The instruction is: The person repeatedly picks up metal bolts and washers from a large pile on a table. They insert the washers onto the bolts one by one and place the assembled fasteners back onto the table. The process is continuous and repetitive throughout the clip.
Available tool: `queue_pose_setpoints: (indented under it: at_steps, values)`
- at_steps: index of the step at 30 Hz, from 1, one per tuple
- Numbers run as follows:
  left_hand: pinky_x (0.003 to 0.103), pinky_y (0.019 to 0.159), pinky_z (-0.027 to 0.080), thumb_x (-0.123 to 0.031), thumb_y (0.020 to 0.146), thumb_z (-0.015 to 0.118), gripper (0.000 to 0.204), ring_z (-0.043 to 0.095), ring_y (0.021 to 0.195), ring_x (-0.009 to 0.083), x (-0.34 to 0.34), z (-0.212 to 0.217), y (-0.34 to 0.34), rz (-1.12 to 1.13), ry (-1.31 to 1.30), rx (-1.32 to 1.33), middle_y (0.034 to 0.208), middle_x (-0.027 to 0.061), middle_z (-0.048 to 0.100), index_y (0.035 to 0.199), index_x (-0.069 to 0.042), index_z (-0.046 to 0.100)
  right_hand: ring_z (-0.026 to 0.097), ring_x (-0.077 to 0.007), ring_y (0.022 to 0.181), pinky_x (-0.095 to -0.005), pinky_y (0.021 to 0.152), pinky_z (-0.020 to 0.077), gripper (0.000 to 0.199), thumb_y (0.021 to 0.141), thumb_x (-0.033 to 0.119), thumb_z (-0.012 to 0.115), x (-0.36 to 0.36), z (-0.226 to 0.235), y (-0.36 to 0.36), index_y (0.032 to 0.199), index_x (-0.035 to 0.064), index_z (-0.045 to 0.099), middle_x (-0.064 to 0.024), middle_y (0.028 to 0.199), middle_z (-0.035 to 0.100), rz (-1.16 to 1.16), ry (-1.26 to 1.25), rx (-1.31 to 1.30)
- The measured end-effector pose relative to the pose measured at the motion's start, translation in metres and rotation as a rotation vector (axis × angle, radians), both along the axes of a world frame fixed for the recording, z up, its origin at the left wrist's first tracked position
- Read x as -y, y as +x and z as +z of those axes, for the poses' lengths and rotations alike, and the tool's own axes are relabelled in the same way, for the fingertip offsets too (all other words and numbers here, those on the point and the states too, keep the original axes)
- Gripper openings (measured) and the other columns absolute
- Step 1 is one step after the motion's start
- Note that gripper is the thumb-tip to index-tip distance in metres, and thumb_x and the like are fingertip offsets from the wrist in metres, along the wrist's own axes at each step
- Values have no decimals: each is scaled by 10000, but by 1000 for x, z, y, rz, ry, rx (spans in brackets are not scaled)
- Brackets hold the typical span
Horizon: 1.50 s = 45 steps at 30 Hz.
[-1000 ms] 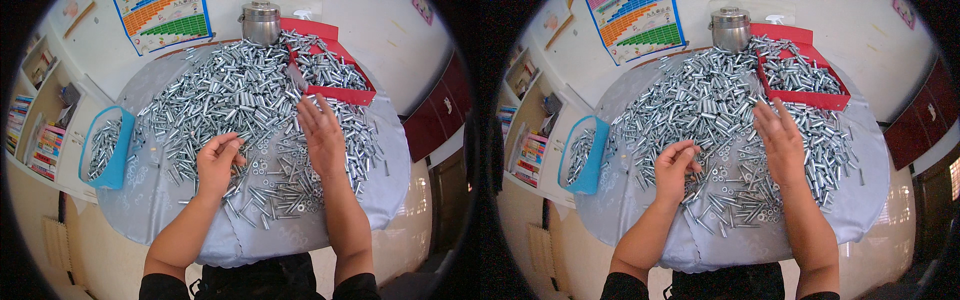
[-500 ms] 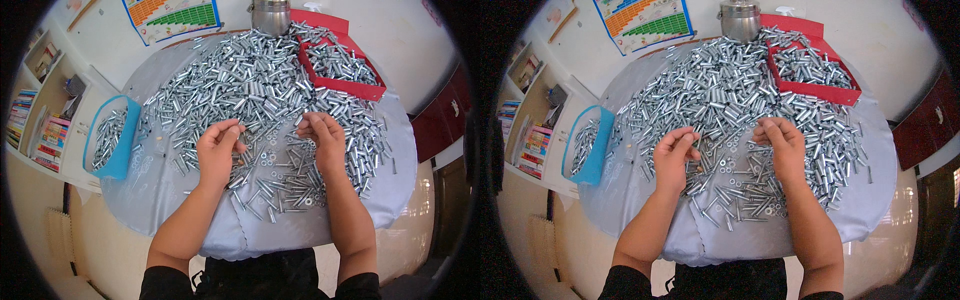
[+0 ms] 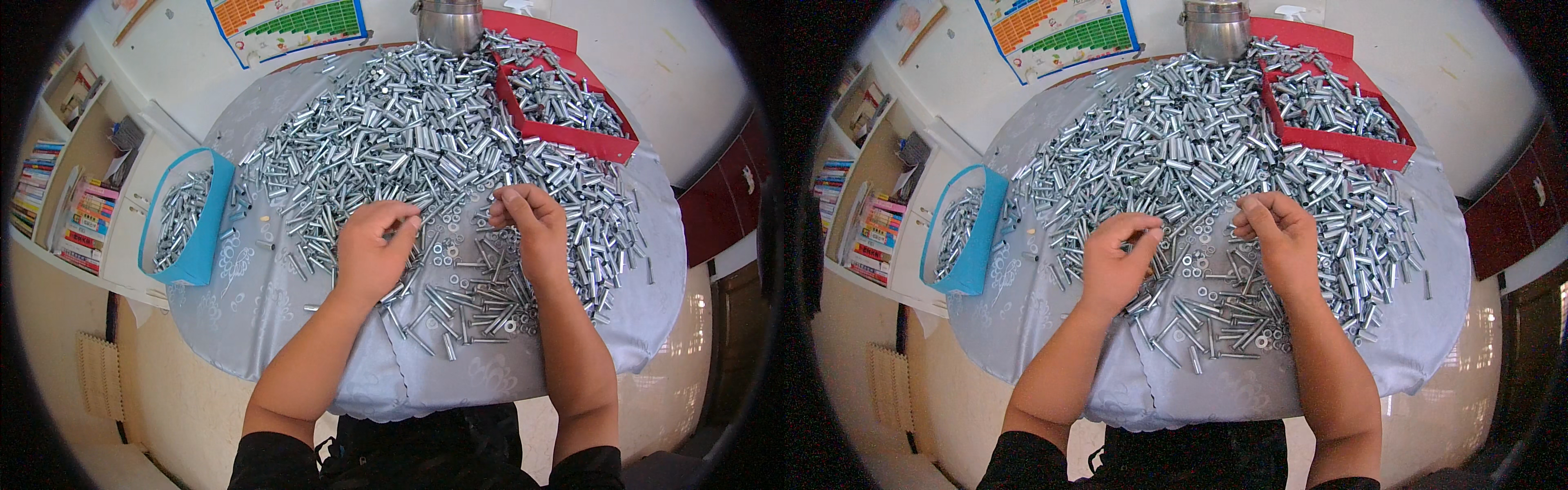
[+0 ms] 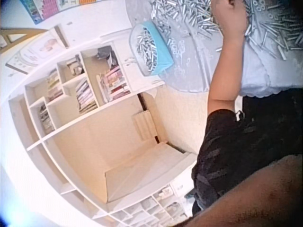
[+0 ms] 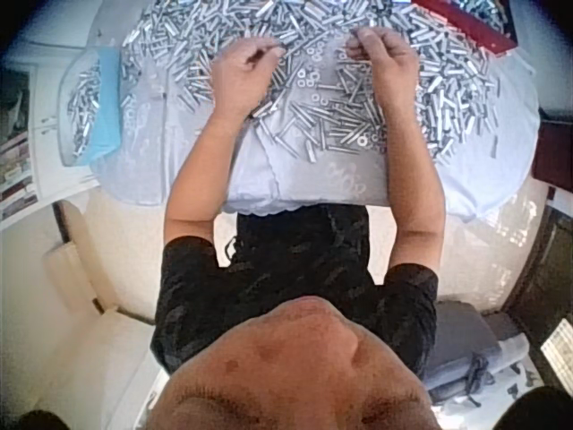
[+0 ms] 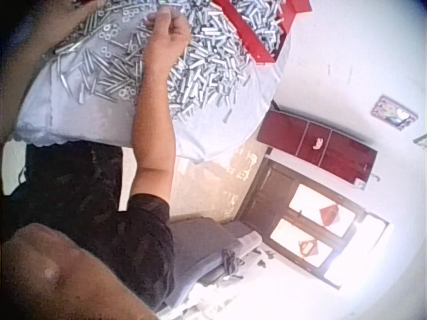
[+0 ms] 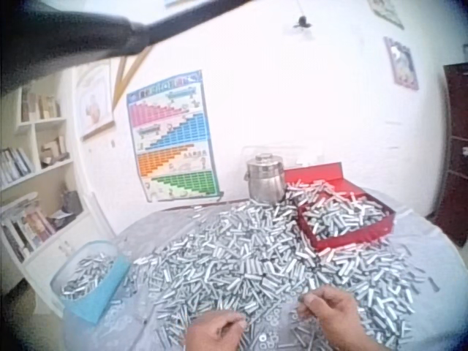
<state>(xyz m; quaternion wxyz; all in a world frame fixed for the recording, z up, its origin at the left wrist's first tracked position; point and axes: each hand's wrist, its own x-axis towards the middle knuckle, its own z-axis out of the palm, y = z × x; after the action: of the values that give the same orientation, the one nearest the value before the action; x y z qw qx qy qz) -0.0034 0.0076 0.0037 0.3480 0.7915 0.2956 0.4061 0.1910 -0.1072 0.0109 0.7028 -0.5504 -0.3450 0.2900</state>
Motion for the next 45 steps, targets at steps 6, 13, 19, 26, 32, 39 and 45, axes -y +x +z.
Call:
queue_pose_setpoints:
  at_steps: [6, 13, 19, 26, 32, 39, 45]
  values:
    - [376, 815, 474, -125, 755, 721, 203, 597, 899, 300, -1, -6, 2, -39, 446, -244, 957, 93, 687, 942, -47, 705, 609, -124, 672, -250, 652, 500, 201, 949, 139, 574, -1, -1, 1, 951, -42, 662, -77, 795, 665, -10, 9, 10]
    - [372, 796, 462, -142, 749, 728, 179, 568, 864, 281, -5, -8, 5, -45, 546, -378, 915, 73, 678, 896, -41, 709, 593, -113, 640, -242, 620, 484, 212, 956, 149, 569, -2, -2, 3, 911, -37, 659, -65, 751, 655, -97, 6, 2]
    - [381, 793, 454, -121, 774, 703, 130, 570, 857, 291, -5, -8, 7, -14, 515, -368, 891, 96, 678, 857, -24, 679, 590, -109, 638, -235, 610, 477, 221, 960, 155, 565, 0, 0, 4, 902, -35, 661, -61, 733, 643, -138, 28, -1]
    - [396, 783, 450, -110, 800, 683, 120, 579, 835, 313, -1, -2, 6, 12, 455, -326, 841, 123, 678, 874, -21, 654, 568, -103, 592, -227, 571, 457, 243, 964, 182, 563, 2, 5, 10, 897, -28, 667, -56, 736, 637, -310, 99, -16]
    - [395, 742, 467, -88, 789, 678, 120, 588, 805, 311, 3, 0, 5, -27, 439, -220, 836, 118, 676, 891, -28, 657, 561, -90, 583, -218, 559, 445, 243, 964, 188, 564, 2, 4, 11, 895, -21, 669, -46, 733, 633, -317, 112, -3]
    - [322, 676, 487, -21, 783, 661, 124, 609, 723, 217, 8, -1, 4, -30, 133, -68, 811, 96, 627, 907, -30, 654, 618, -207, 711, -309, 666, 481, 120, 868, 112, 645, 0, -8, 23, 913, 7, 682, -95, 811, 667, -459, -67, 576]
    - [280, 661, 487, -30, 797, 674, 119, 609, 704, 158, 5, -7, 4, -29, 29, -31, 809, 76, 611, 913, -22, 651, 579, -335, 952, -426, 885, 446, 201, 716, 54, 704, 9, -12, 33, 916, 62, 698, -125, 936, 657, -331, -375, 1207]
